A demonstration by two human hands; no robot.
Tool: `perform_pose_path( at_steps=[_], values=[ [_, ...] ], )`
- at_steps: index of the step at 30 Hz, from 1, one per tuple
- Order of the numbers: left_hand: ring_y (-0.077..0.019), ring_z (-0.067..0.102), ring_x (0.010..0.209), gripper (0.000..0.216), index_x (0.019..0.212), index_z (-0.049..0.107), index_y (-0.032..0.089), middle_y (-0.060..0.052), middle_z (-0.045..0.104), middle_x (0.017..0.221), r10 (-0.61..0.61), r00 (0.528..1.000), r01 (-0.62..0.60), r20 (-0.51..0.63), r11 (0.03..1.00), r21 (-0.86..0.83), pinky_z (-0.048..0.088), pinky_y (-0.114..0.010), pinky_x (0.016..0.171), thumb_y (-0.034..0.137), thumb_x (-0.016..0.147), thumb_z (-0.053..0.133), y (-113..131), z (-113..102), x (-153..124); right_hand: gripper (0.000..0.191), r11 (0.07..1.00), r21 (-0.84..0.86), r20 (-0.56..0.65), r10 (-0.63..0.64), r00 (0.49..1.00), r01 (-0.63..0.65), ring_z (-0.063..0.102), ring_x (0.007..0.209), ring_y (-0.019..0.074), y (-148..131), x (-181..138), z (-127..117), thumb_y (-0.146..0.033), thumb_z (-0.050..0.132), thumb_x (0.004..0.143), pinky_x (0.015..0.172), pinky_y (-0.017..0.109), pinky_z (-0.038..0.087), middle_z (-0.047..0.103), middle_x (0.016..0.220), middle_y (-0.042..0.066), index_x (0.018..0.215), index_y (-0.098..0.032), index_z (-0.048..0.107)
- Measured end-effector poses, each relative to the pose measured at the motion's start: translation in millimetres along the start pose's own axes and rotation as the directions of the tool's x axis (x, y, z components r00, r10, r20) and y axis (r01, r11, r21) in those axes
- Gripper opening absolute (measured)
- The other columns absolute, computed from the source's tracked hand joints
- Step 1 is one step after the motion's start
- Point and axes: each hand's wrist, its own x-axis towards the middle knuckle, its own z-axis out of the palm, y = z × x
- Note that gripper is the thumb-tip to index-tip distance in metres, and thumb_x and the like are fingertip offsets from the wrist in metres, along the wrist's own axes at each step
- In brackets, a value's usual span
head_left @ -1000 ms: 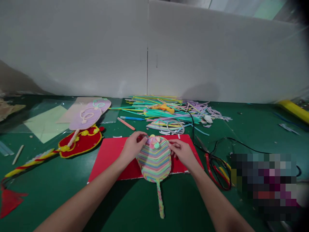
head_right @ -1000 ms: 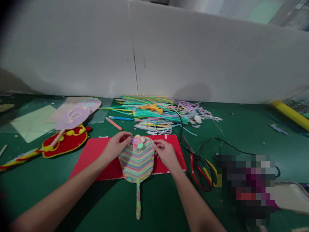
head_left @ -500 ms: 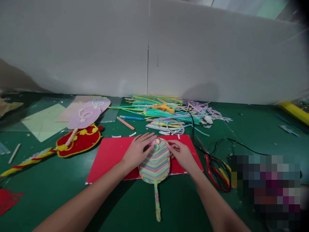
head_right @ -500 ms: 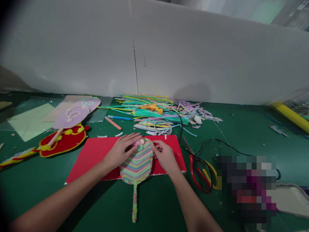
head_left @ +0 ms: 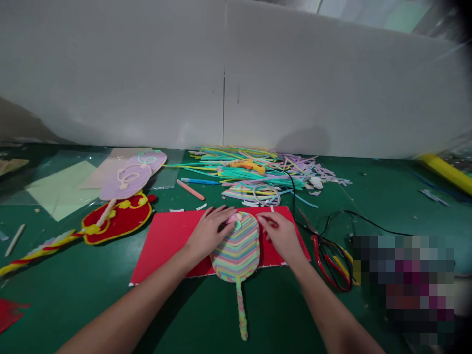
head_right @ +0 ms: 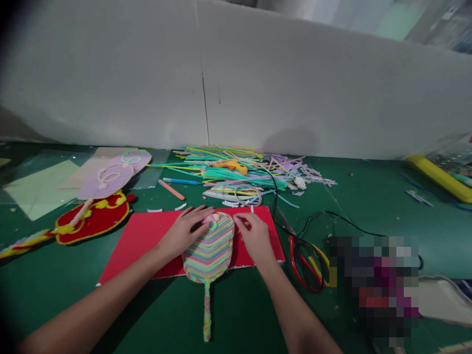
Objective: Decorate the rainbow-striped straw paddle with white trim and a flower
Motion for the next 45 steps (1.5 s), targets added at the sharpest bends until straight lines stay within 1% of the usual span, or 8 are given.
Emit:
perform_pose_path(
  at_steps=[4, 8, 12, 21, 28, 32, 40, 45],
  values=[
    [-0.0194, 0.035, 0.132, 0.043, 0.131, 0.044, 0.031, -0.001, 0.048, 0.137, 0.009, 1.0, -0.01, -0.026, 0.999, -0.031, 0.02, -0.045, 0.111, 0.041, 0.089, 0.042, 0.7, -1.0, -1.8, 0.022, 0.933, -0.317, -0.151, -0.226, 0.962, 0.17, 0.059, 0.083, 0.02, -1.4, 18.4, -8.6, -0.03, 0.049, 0.086, 0.077, 0.033, 0.046, 0.064, 0.091, 0.007, 0.087, -0.019, 0.068],
    [-0.0178, 0.033, 0.133, 0.048, 0.138, 0.034, 0.026, -0.006, 0.038, 0.144, -0.033, 0.987, 0.007, -0.155, 0.987, -0.162, 0.027, -0.039, 0.109, 0.036, 0.091, 0.037, 0.5, -2.8, -2.6, 0.02, 0.846, -0.512, -0.127, -0.246, 0.961, 0.149, 0.055, 0.098, 0.0244, -3.1, 47.4, -1.8, -0.025, 0.051, 0.084, 0.083, 0.035, 0.043, 0.063, 0.1, 0.01, 0.092, -0.018, 0.068],
    [-0.0188, 0.042, 0.126, 0.041, 0.129, 0.045, 0.022, -0.008, 0.048, 0.135, -0.124, 0.968, 0.061, -0.218, 0.959, -0.278, 0.032, -0.038, 0.106, 0.035, 0.092, 0.036, -1.7, -3.1, -2.2, 0.01, 0.85, -0.507, -0.098, -0.223, 0.97, 0.145, 0.056, 0.096, 0.0249, -2.5, 69.3, 11.0, -0.021, 0.061, 0.075, 0.084, 0.034, 0.042, 0.067, 0.094, 0.01, 0.08, -0.019, 0.07],
    [-0.0182, 0.051, 0.115, 0.027, 0.11, 0.059, 0.023, -0.006, 0.058, 0.119, -0.115, 0.904, -0.035, -0.412, 0.94, -0.339, 0.038, -0.035, 0.1, 0.028, 0.091, 0.04, 7.2, -23.2, -4.4, 0.022, 0.959, -0.281, -0.236, -0.108, 0.966, 0.039, 0.065, 0.07, 0.0221, -23.7, 77.8, -22.1, -0.035, 0.057, 0.077, 0.066, 0.032, 0.047, 0.073, 0.078, 0.007, 0.077, -0.019, 0.073],
    [-0.0185, 0.059, 0.099, 0.022, 0.099, 0.065, 0.023, -0.003, 0.065, 0.103, -0.112, 0.858, -0.109, -0.501, 0.914, -0.391, 0.048, -0.03, 0.086, 0.031, 0.085, 0.05, 60.7, -75.2, 29.2, 0.024, 0.908, 0.292, -0.361, -0.188, 0.913, 0.302, 0.061, 0.065, 0.0148, -111.7, 54.7, -34.8, -0.039, 0.065, 0.074, 0.056, 0.025, 0.048, 0.072, 0.081, 0.005, 0.084, -0.019, 0.071],
    [-0.0193, 0.06, 0.097, 0.028, 0.105, 0.064, 0.024, -0.003, 0.064, 0.109, -0.159, 0.872, -0.11, -0.464, 0.858, -0.502, 0.051, -0.031, 0.081, 0.033, 0.08, 0.055, 79.3, -93.9, 35.2, 0.02, 0.864, 0.433, -0.215, -0.179, 0.96, 0.258, 0.048, 0.04, 0.0095, -133.8, 38.1, -7.4, -0.037, 0.065, 0.074, 0.036, 0.022, 0.041, 0.062, 0.054, -0.001, 0.083, -0.02, 0.071],
    [-0.0178, 0.061, 0.082, 0.015, 0.084, 0.068, 0.024, -0.002, 0.066, 0.09, -0.22, 0.892, -0.063, -0.394, 0.804, -0.591, 0.052, -0.03, 0.07, 0.029, 0.073, 0.06, 71.1, -101.3, 11.8, 0.011, 0.882, 0.341, 0.03, -0.356, 0.934, 0.325, 0.065, 0.078, 0.0193, -121.7, 29.6, 6.4, -0.031, 0.066, 0.074, 0.062, 0.03, 0.056, 0.07, 0.091, 0.003, 0.081, -0.027, 0.074],
    [-0.0164, 0.06, 0.068, 0.012, 0.079, 0.064, 0.023, -0.001, 0.065, 0.071, -0.185, 0.962, 0.013, -0.2, 0.764, -0.645, 0.051, -0.03, 0.064, 0.031, 0.072, 0.058, 69.5, -101.8, 14.3, 0.037, 0.862, 0.506, 0.124, -0.089, 0.988, 0.014, 0.056, 0.057, 0.0126, -116.1, 42.9, -6.3, -0.05, 0.056, 0.078, 0.037, 0.02, 0.041, 0.069, 0.094, 0.009, 0.089, -0.018, 0.072]
  ],
)
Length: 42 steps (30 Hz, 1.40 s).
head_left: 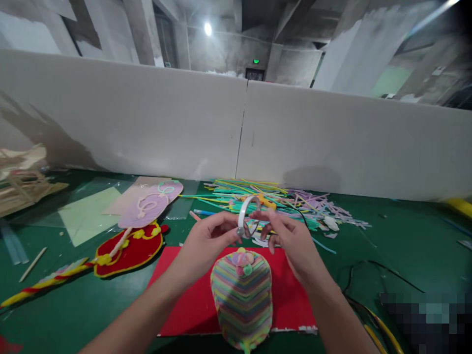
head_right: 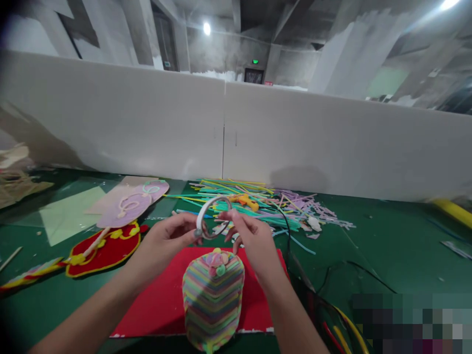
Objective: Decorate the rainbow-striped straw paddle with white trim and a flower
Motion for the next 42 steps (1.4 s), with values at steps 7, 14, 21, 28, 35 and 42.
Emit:
perform_pose_path(
  at_steps=[7, 14, 21, 28, 35, 42],
  values=[
    [-0.0155, 0.057, 0.072, 0.011, 0.076, 0.06, 0.019, -0.002, 0.061, 0.074, 0.012, 0.985, -0.012, 0.174, 1.0, 0.001, 0.046, -0.028, 0.067, 0.028, 0.077, 0.054, -13.0, 10.0, 2.9, 0.03, 0.892, 0.41, 0.031, 0.193, 0.981, -0.188, 0.037, 0.046, 0.0032, -3.7, 5.2, -3.9, -0.042, 0.072, 0.066, 0.032, 0.013, 0.023, 0.063, 0.074, 0.003, 0.076, -0.014, 0.068],
    [-0.0132, 0.053, 0.075, 0.015, 0.076, 0.055, 0.016, -0.001, 0.057, 0.077, 0.018, 0.974, -0.04, 0.225, 0.995, 0.094, 0.042, -0.025, 0.072, 0.027, 0.084, 0.049, -12.5, 10.6, 0.3, 0.022, 0.868, 0.443, 0.119, 0.191, 0.974, -0.224, 0.032, 0.039, 0.0001, -7.0, 3.2, -8.8, -0.034, 0.076, 0.065, 0.03, 0.01, 0.024, 0.048, 0.05, -0.006, 0.07, -0.014, 0.066],
    [-0.0114, 0.047, 0.067, 0.014, 0.09, 0.056, 0.017, 0.0, 0.055, 0.078, 0.023, 0.989, -0.033, 0.144, 0.997, 0.072, 0.039, -0.022, 0.06, 0.025, 0.082, 0.049, -8.0, 12.8, -2.0, 0.013, 0.955, 0.288, 0.095, 0.048, 0.994, -0.074, 0.051, 0.051, 0.0061, -12.2, -4.9, -2.2, -0.029, 0.072, 0.07, 0.035, 0.012, 0.038, 0.059, 0.059, -0.002, 0.076, -0.017, 0.07],
    [-0.01, 0.047, 0.062, 0.014, 0.091, 0.058, 0.017, 0.002, 0.054, 0.072, 0.061, 0.988, -0.069, 0.141, 0.996, 0.051, 0.039, -0.02, 0.056, 0.022, 0.082, 0.048, -1.6, 10.7, -3.6, 0.011, 0.976, 0.219, 0.086, -0.004, 0.996, -0.015, 0.05, 0.048, 0.006, -15.1, -10.1, 0.2, -0.027, 0.073, 0.067, 0.037, 0.014, 0.041, 0.059, 0.059, -0.002, 0.073, -0.018, 0.071],
    [-0.011, 0.051, 0.065, 0.017, 0.078, 0.055, 0.017, 0.002, 0.054, 0.071, 0.037, 0.98, -0.041, 0.194, 0.999, 0.014, 0.041, -0.022, 0.06, 0.029, 0.087, 0.046, -8.8, 11.8, -4.3, 0.033, 0.881, 0.464, -0.037, 0.12, 0.992, -0.09, 0.042, 0.049, 0.0039, -14.6, -4.2, -1.4, -0.043, 0.072, 0.067, 0.031, 0.009, 0.028, 0.05, 0.057, -0.004, 0.087, -0.017, 0.072],
    [-0.0102, 0.046, 0.063, 0.019, 0.074, 0.056, 0.017, 0.003, 0.054, 0.068, 0.038, 0.984, -0.074, 0.172, 0.976, 0.206, 0.035, -0.02, 0.057, 0.026, 0.087, 0.045, -6.1, 10.2, -2.7, 0.027, 0.89, 0.438, -0.004, 0.144, 0.99, -0.127, 0.032, 0.042, 0.0015, -13.8, -2.7, -4.1, -0.042, 0.072, 0.068, 0.031, 0.01, 0.026, 0.045, 0.052, -0.005, 0.077, -0.016, 0.073]
  ],
)
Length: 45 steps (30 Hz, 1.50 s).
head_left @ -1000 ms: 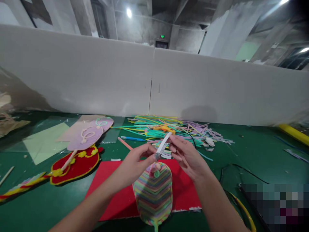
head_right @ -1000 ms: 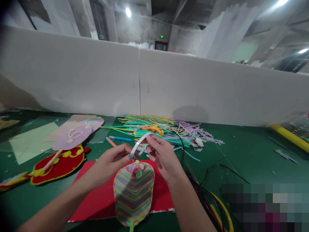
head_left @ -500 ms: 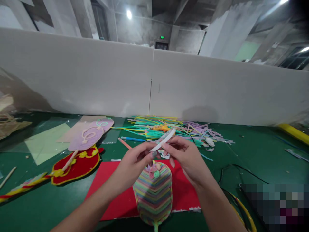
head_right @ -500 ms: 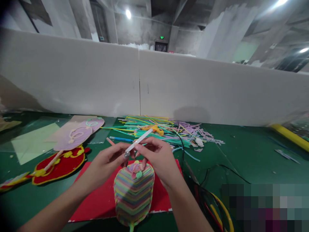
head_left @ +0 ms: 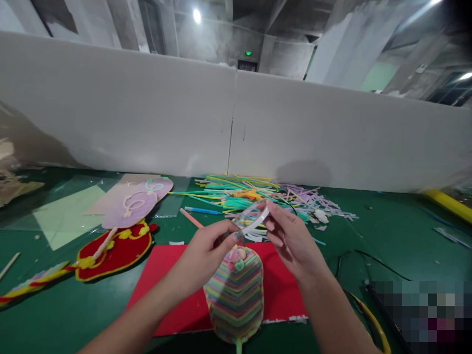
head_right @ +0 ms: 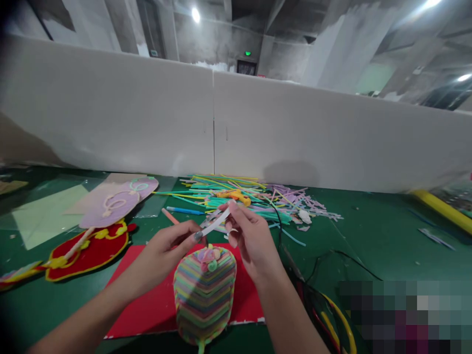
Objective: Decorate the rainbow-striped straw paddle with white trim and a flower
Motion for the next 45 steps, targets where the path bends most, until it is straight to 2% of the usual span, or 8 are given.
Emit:
perform_pose_path(
  at_steps=[6, 11, 18, 25, 30, 34, 40, 45],
  values=[
    [-0.0099, 0.048, 0.065, 0.013, 0.085, 0.059, 0.019, 0.002, 0.058, 0.078, 0.052, 0.997, -0.053, -0.049, 0.998, -0.02, 0.036, -0.019, 0.057, 0.023, 0.086, 0.047, 0.7, 1.4, -3.3, 0.021, 0.95, -0.28, 0.115, -0.107, 0.988, 0.136, 0.045, 0.049, 0.0051, 6.9, -6.6, 7.2, -0.04, 0.068, 0.073, 0.037, 0.014, 0.04, 0.054, 0.066, 0.0, 0.073, -0.02, 0.075],
    [-0.0089, 0.047, 0.056, 0.015, 0.076, 0.054, 0.018, 0.004, 0.052, 0.064, 0.005, 0.998, -0.011, -0.055, 0.993, -0.118, 0.038, -0.019, 0.053, 0.026, 0.086, 0.046, -1.8, 5.2, -2.8, 0.011, 0.856, -0.45, 0.169, -0.198, 0.966, 0.254, 0.056, 0.068, 0.0113, 9.1, -10.7, 13.6, -0.031, 0.07, 0.07, 0.049, 0.019, 0.048, 0.062, 0.088, 0.004, 0.076, -0.023, 0.075],
    [-0.0098, 0.051, 0.056, 0.018, 0.091, 0.061, 0.018, 0.002, 0.059, 0.066, -0.074, 0.996, 0.085, 0.048, 0.962, -0.26, 0.043, -0.021, 0.054, 0.016, 0.082, 0.047, 7.3, 4.0, -5.4, 0.025, 0.999, -0.034, 0.108, 0.009, 0.994, -0.006, 0.047, 0.048, 0.0061, 7.7, -8.1, 11.5, -0.04, 0.069, 0.073, 0.04, 0.017, 0.039, 0.055, 0.059, -0.002, 0.085, -0.019, 0.073],
    [-0.0112, 0.055, 0.068, 0.037, 0.111, 0.062, 0.026, -0.003, 0.065, 0.103, -0.07, 0.987, 0.108, 0.147, 0.958, -0.267, 0.044, -0.022, 0.056, 0.014, 0.078, 0.052, 10.6, 5.8, -8.0, 0.03, 0.876, 0.331, 0.101, 0.336, 0.936, -0.35, 0.03, 0.037, -0.0032, 7.7, 2.0, 10.1, -0.027, 0.082, 0.056, 0.034, 0.01, 0.029, 0.043, 0.053, -0.009, 0.078, -0.01, 0.07],
    [-0.0102, 0.051, 0.061, 0.032, 0.109, 0.061, 0.022, -0.004, 0.066, 0.092, -0.085, 0.987, 0.125, 0.139, 0.94, -0.316, 0.039, -0.02, 0.049, 0.017, 0.08, 0.048, 7.7, 6.7, -6.8, 0.027, 0.917, 0.25, 0.104, 0.294, 0.95, -0.312, 0.029, 0.039, -0.001, 9.6, 3.4, 7.9, -0.032, 0.079, 0.059, 0.036, 0.012, 0.03, 0.043, 0.053, -0.008, 0.076, -0.013, 0.07],
    [-0.0068, 0.04, 0.05, 0.019, 0.095, 0.061, 0.017, 0.001, 0.059, 0.07, -0.091, 0.991, 0.113, 0.099, 0.96, -0.256, 0.033, -0.018, 0.046, 0.019, 0.084, 0.045, 9.7, 5.7, -7.5, 0.025, 0.996, 0.012, 0.058, 0.09, 0.994, -0.091, 0.03, 0.044, 0.0023, 9.9, -2.2, 6.8, -0.038, 0.075, 0.065, 0.038, 0.016, 0.024, 0.042, 0.051, -0.007, 0.073, -0.014, 0.07],
    [-0.0068, 0.037, 0.052, 0.016, 0.079, 0.057, 0.018, 0.003, 0.051, 0.07, -0.028, 1.0, 0.027, -0.002, 0.966, -0.256, 0.029, -0.017, 0.044, 0.024, 0.087, 0.044, 13.1, 5.8, -8.0, 0.018, 0.94, -0.323, 0.171, -0.056, 0.984, 0.11, 0.039, 0.05, 0.0075, 7.5, -10.9, 13.6, -0.035, 0.068, 0.074, 0.046, 0.021, 0.029, 0.049, 0.052, -0.003, 0.075, -0.018, 0.073],
    [-0.0074, 0.037, 0.051, 0.013, 0.086, 0.055, 0.019, 0.005, 0.046, 0.063, 0.029, 0.999, -0.023, 0.018, 0.97, -0.243, 0.03, -0.018, 0.046, 0.02, 0.086, 0.042, 8.4, 8.3, -7.6, 0.027, 0.998, -0.005, 0.058, 0.07, 0.996, -0.07, 0.033, 0.048, 0.006, 7.2, -5.9, 12.1, -0.042, 0.07, 0.069, 0.044, 0.02, 0.03, 0.046, 0.055, -0.004, 0.078, -0.017, 0.073]
  ],
)
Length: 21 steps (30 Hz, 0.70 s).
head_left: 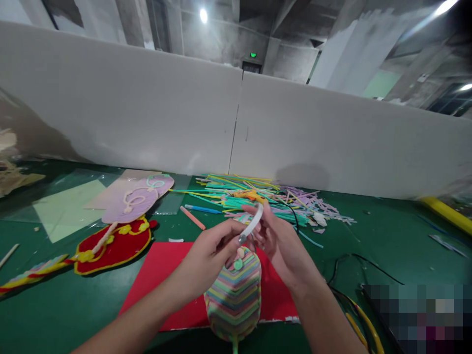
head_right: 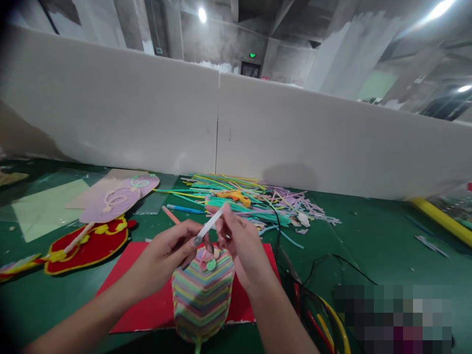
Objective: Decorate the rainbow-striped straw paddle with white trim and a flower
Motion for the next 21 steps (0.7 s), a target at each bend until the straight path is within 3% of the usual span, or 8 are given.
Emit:
perform_pose_path(
  at_steps=[2, 5, 8, 10, 13, 16, 18, 21],
  values=[
    [-0.0082, 0.038, 0.053, 0.013, 0.086, 0.055, 0.019, 0.005, 0.044, 0.061, 0.013, 1.0, -0.013, 0.02, 0.999, 0.037, 0.031, -0.019, 0.048, 0.019, 0.086, 0.042, -2.2, 0.0, -0.3, 0.031, 0.983, 0.164, -0.008, 0.082, 0.997, -0.079, 0.029, 0.046, 0.0045, -0.1, 3.4, -3.5, -0.04, 0.074, 0.065, 0.041, 0.018, 0.028, 0.039, 0.055, -0.006, 0.083, -0.015, 0.073],
    [-0.0087, 0.039, 0.054, 0.013, 0.085, 0.054, 0.018, 0.005, 0.044, 0.061, 0.0, 1.0, -0.001, 0.023, 0.997, 0.074, 0.032, -0.02, 0.05, 0.023, 0.087, 0.042, -4.6, -0.3, -0.7, 0.028, 0.968, 0.237, -0.021, 0.09, 0.996, -0.083, 0.026, 0.046, 0.0029, -0.3, 5.9, -7.0, -0.032, 0.078, 0.059, 0.038, 0.015, 0.025, 0.036, 0.055, -0.008, 0.081, -0.014, 0.072],
    [-0.0081, 0.037, 0.052, 0.014, 0.085, 0.054, 0.018, 0.006, 0.043, 0.06, -0.03, 0.999, 0.028, 0.026, 0.997, 0.073, 0.03, -0.02, 0.048, 0.024, 0.087, 0.042, -5.1, 0.0, -0.8, 0.018, 0.985, 0.172, -0.012, 0.031, 0.999, -0.028, 0.03, 0.047, 0.0034, -0.2, 4.8, -7.1, -0.029, 0.078, 0.06, 0.04, 0.016, 0.026, 0.04, 0.055, -0.006, 0.061, -0.015, 0.066],
    [-0.0074, 0.035, 0.05, 0.014, 0.087, 0.055, 0.018, 0.006, 0.04, 0.059, -0.048, 0.999, 0.047, 0.018, 0.997, 0.059, 0.029, -0.019, 0.046, 0.022, 0.087, 0.042, -4.9, 0.5, -0.4, 0.026, 0.996, 0.088, -0.002, -0.028, 1.0, 0.028, 0.034, 0.049, 0.0043, 0.2, 3.2, -6.4, -0.029, 0.076, 0.064, 0.044, 0.018, 0.029, 0.046, 0.057, -0.005, 0.05, -0.015, 0.059],
    [-0.0067, 0.035, 0.049, 0.015, 0.091, 0.055, 0.019, 0.006, 0.042, 0.061, -0.072, 0.997, 0.072, 0.01, 0.997, 0.021, 0.028, -0.019, 0.044, 0.022, 0.086, 0.042, -5.0, 1.3, 1.0, 0.034, 0.991, -0.083, 0.01, -0.107, 0.994, 0.108, 0.038, 0.052, 0.0062, 1.6, 0.9, -4.9, -0.035, 0.07, 0.072, 0.051, 0.022, 0.032, 0.055, 0.064, -0.002, 0.047, -0.016, 0.056],
    [-0.0055, 0.034, 0.046, 0.016, 0.089, 0.055, 0.018, 0.005, 0.047, 0.065, -0.106, 0.994, 0.106, 0.001, 0.993, -0.051, 0.027, -0.019, 0.042, 0.027, 0.086, 0.043, -5.7, 1.3, 3.2, 0.036, 0.958, -0.232, 0.034, -0.165, 0.986, 0.169, 0.043, 0.055, 0.0092, 3.4, -0.1, -3.2, -0.038, 0.067, 0.074, 0.057, 0.025, 0.035, 0.056, 0.06, -0.001, 0.047, -0.017, 0.055],
    [-0.0046, 0.033, 0.044, 0.016, 0.088, 0.054, 0.017, 0.004, 0.05, 0.066, -0.116, 0.993, 0.115, -0.001, 0.988, -0.104, 0.027, -0.018, 0.041, 0.028, 0.086, 0.043, -6.1, 0.8, 4.6, 0.036, 0.96, -0.229, 0.036, -0.16, 0.986, 0.164, 0.045, 0.057, 0.0105, 4.2, 0.6, -2.7, -0.04, 0.066, 0.074, 0.058, 0.026, 0.035, 0.053, 0.057, -0.001, 0.048, -0.018, 0.056],
    [-0.004, 0.033, 0.042, 0.016, 0.089, 0.054, 0.017, 0.004, 0.051, 0.067, -0.106, 0.994, 0.107, 0.015, 0.984, -0.144, 0.028, -0.018, 0.041, 0.029, 0.086, 0.044, -6.2, 0.1, 5.6, 0.027, 0.994, -0.057, -0.027, -0.095, 0.995, 0.093, 0.04, 0.052, 0.0084, 3.8, 3.6, -3.9, -0.042, 0.068, 0.071, 0.05, 0.023, 0.032, 0.048, 0.057, -0.003, 0.059, -0.018, 0.064]
  ],
)
